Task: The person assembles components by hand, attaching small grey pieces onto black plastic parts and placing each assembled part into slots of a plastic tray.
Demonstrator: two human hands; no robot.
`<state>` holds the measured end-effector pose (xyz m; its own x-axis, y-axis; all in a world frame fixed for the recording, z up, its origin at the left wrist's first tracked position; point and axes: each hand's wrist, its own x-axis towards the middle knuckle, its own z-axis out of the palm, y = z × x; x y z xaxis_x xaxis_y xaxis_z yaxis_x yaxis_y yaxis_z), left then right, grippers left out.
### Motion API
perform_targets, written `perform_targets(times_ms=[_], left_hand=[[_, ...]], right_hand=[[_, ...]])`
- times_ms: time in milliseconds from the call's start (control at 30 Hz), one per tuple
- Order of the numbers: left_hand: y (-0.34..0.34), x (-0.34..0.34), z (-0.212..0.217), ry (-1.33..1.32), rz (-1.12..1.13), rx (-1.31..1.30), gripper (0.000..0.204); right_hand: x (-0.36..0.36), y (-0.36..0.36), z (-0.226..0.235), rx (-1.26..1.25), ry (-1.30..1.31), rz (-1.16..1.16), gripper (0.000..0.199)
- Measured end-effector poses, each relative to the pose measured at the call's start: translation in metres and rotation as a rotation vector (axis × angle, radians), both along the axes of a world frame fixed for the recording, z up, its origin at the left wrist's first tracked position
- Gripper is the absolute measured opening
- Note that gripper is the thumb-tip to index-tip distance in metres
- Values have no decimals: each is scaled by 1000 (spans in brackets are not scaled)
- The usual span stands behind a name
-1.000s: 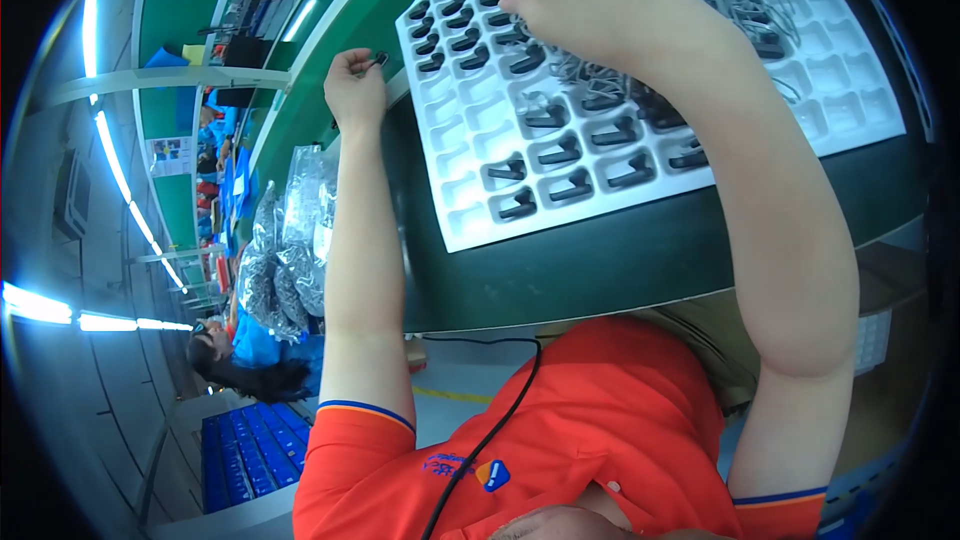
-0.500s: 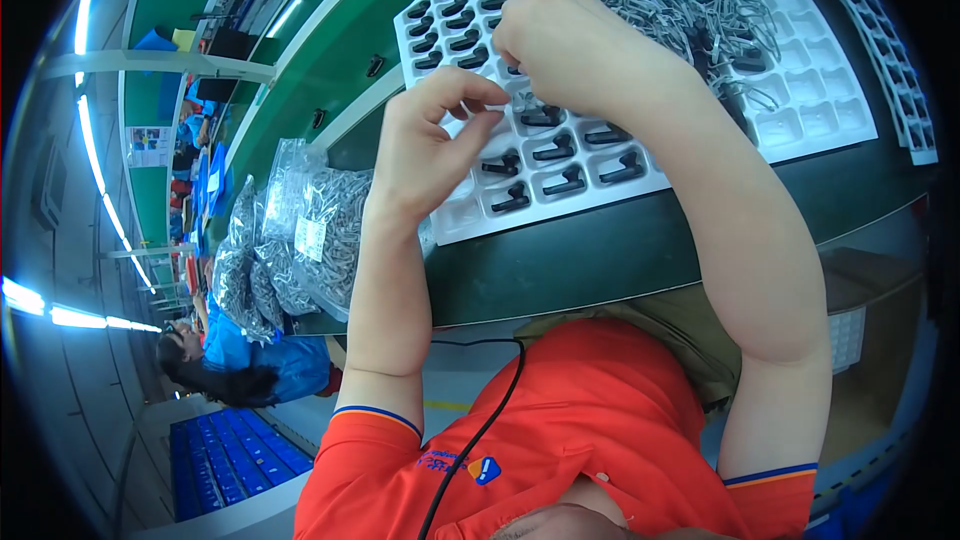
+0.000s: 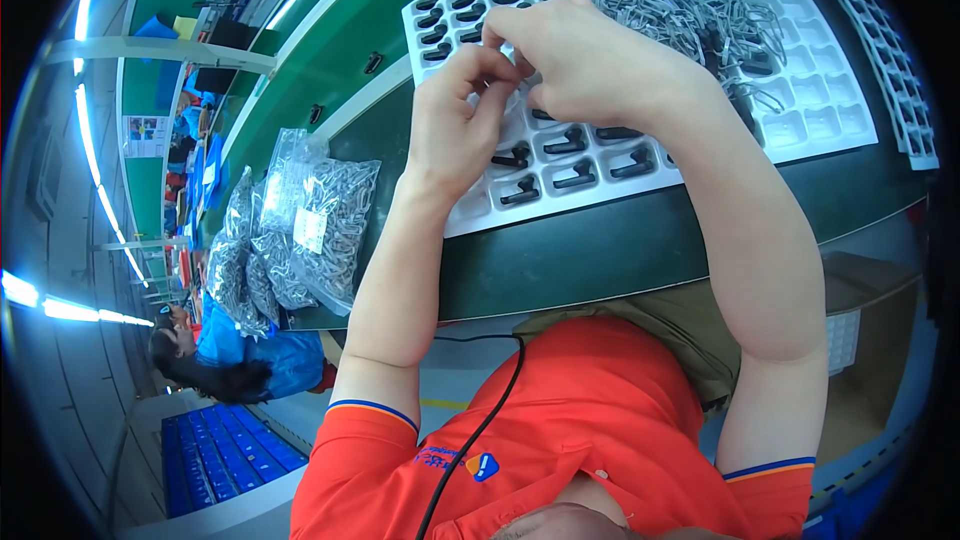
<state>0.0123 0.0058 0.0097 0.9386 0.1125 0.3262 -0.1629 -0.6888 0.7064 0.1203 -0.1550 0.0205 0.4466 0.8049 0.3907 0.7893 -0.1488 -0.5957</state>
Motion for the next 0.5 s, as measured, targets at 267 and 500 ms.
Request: perform_targets(times_ms=[267,500], left_hand=[[-8,-1,3,-122,101,-343,17],[-29,-8,17,108,-98,295,14]], right_hand=[[4,2,4,239,-37,-143,19],[7,0,17,453,121,-189,15]])
